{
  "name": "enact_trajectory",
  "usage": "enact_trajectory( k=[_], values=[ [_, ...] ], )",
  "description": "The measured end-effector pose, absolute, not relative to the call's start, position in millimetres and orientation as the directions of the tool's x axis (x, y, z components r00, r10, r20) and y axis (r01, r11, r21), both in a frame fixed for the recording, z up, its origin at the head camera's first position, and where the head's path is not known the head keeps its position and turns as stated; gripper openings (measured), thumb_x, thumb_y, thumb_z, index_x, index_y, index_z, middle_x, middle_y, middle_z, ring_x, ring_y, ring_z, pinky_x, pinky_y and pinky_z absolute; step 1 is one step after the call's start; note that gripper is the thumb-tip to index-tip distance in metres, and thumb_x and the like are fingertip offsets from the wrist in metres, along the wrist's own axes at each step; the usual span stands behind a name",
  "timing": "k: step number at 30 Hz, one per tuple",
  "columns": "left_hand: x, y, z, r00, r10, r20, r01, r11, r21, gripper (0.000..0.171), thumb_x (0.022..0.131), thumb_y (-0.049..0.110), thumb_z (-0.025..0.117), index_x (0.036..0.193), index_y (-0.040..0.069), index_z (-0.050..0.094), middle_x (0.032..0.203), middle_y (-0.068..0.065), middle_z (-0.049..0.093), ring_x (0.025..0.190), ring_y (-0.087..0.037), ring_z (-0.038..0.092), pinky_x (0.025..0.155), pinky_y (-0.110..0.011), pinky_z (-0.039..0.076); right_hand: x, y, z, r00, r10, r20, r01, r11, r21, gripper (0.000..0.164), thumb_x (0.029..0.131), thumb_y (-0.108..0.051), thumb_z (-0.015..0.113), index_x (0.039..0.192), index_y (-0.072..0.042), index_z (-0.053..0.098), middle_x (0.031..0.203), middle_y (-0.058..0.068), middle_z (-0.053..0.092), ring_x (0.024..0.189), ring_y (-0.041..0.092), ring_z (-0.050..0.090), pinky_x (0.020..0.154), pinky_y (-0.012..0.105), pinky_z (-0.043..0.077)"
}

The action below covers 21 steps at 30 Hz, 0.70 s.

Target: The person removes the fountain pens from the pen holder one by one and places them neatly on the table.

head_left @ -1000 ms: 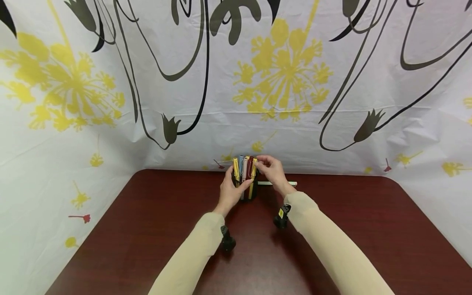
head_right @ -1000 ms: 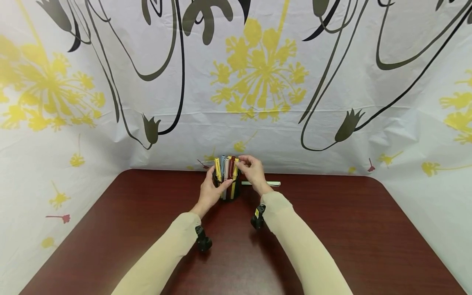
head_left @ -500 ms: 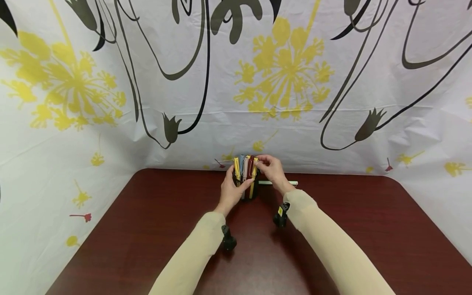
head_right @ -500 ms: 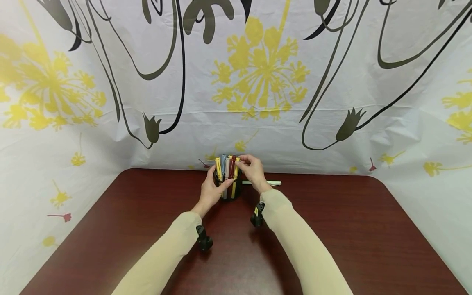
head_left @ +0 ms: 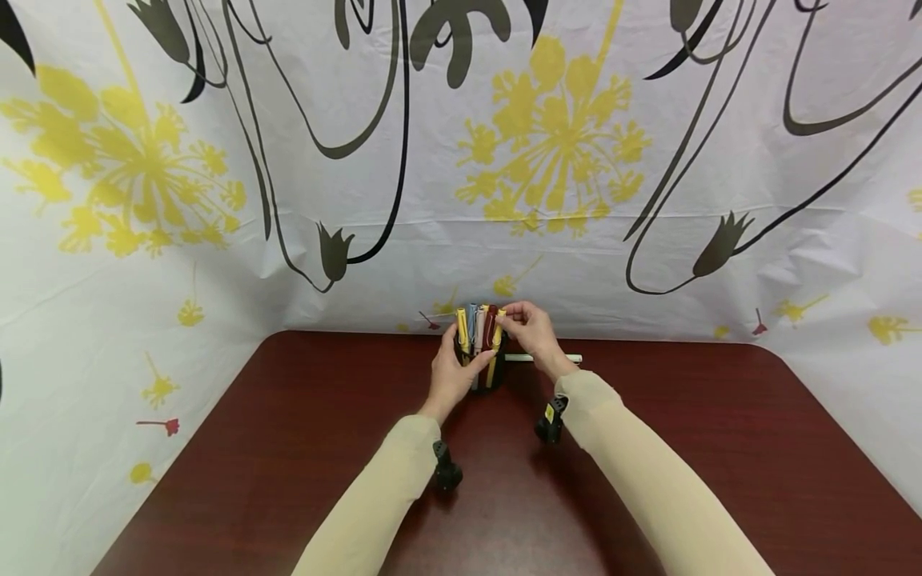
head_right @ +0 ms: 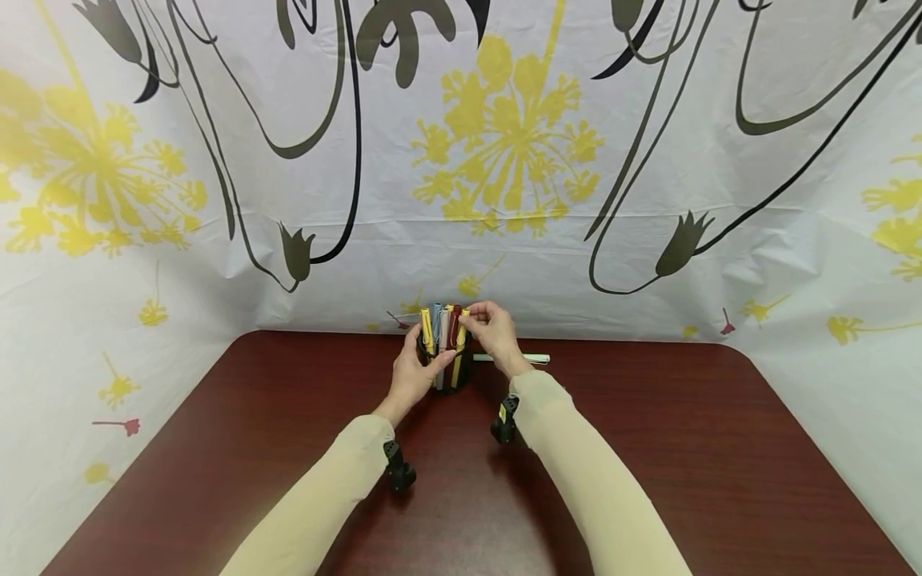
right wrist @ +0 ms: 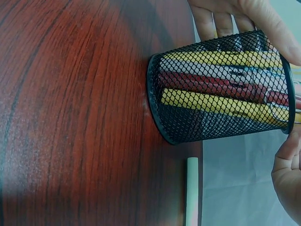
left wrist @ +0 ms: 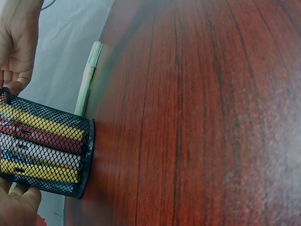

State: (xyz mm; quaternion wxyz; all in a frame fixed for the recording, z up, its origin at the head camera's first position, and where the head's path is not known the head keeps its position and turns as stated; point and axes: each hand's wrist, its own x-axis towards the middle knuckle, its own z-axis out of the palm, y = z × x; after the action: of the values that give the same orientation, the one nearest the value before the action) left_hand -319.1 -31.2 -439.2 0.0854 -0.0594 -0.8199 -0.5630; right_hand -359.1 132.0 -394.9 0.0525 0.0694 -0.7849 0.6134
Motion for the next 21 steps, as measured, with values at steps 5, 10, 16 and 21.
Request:
enact_trajectory(
  k=[5, 10, 16, 21],
  values=[
    [-319.2, -30.9, -438.4, -0.977, -0.002, 0.212, 0.197, 0.364, 0.910, 0.087, 0.083, 0.043, 0.070, 0.150, 0.013, 0.022, 0.144, -0.014, 0.040, 0.128, -0.030, 0.044, 0.100, -0.047, 0.040, -358.4, 134.9, -392.9, -0.982, -0.049, 0.183, -0.189, 0.220, -0.957, 0.029, 0.091, -0.017, 0.064, 0.112, 0.002, 0.058, 0.090, 0.004, 0.059, 0.074, 0.014, 0.055, 0.065, 0.024, 0.048],
    [-317.9, -30.6, -437.4, -0.979, -0.002, 0.202, 0.187, 0.368, 0.911, 0.088, 0.083, 0.045, 0.070, 0.150, 0.015, 0.022, 0.145, -0.013, 0.038, 0.130, -0.030, 0.041, 0.102, -0.047, 0.039, -358.5, 137.9, -390.6, -0.979, -0.038, 0.202, -0.205, 0.203, -0.957, 0.029, 0.091, -0.016, 0.064, 0.114, 0.001, 0.057, 0.092, 0.004, 0.059, 0.079, 0.016, 0.058, 0.071, 0.028, 0.051],
    [-317.1, -30.6, -437.3, -0.982, 0.000, 0.188, 0.175, 0.365, 0.915, 0.087, 0.082, 0.046, 0.069, 0.150, 0.018, 0.022, 0.144, -0.013, 0.040, 0.129, -0.030, 0.043, 0.101, -0.048, 0.039, -355.5, 141.4, -384.3, -0.969, -0.024, 0.246, -0.246, 0.187, -0.951, 0.030, 0.091, -0.013, 0.064, 0.116, 0.001, 0.058, 0.091, 0.004, 0.059, 0.083, 0.028, 0.058, 0.074, 0.037, 0.051],
    [-317.7, -30.1, -436.7, -0.981, 0.001, 0.196, 0.183, 0.360, 0.915, 0.087, 0.082, 0.045, 0.070, 0.150, 0.017, 0.022, 0.144, -0.013, 0.040, 0.128, -0.030, 0.043, 0.101, -0.048, 0.039, -353.4, 145.0, -377.9, -0.958, -0.023, 0.286, -0.286, 0.165, -0.944, 0.031, 0.091, -0.012, 0.063, 0.118, 0.002, 0.058, 0.091, 0.002, 0.058, 0.089, 0.036, 0.057, 0.070, 0.028, 0.051]
  ],
)
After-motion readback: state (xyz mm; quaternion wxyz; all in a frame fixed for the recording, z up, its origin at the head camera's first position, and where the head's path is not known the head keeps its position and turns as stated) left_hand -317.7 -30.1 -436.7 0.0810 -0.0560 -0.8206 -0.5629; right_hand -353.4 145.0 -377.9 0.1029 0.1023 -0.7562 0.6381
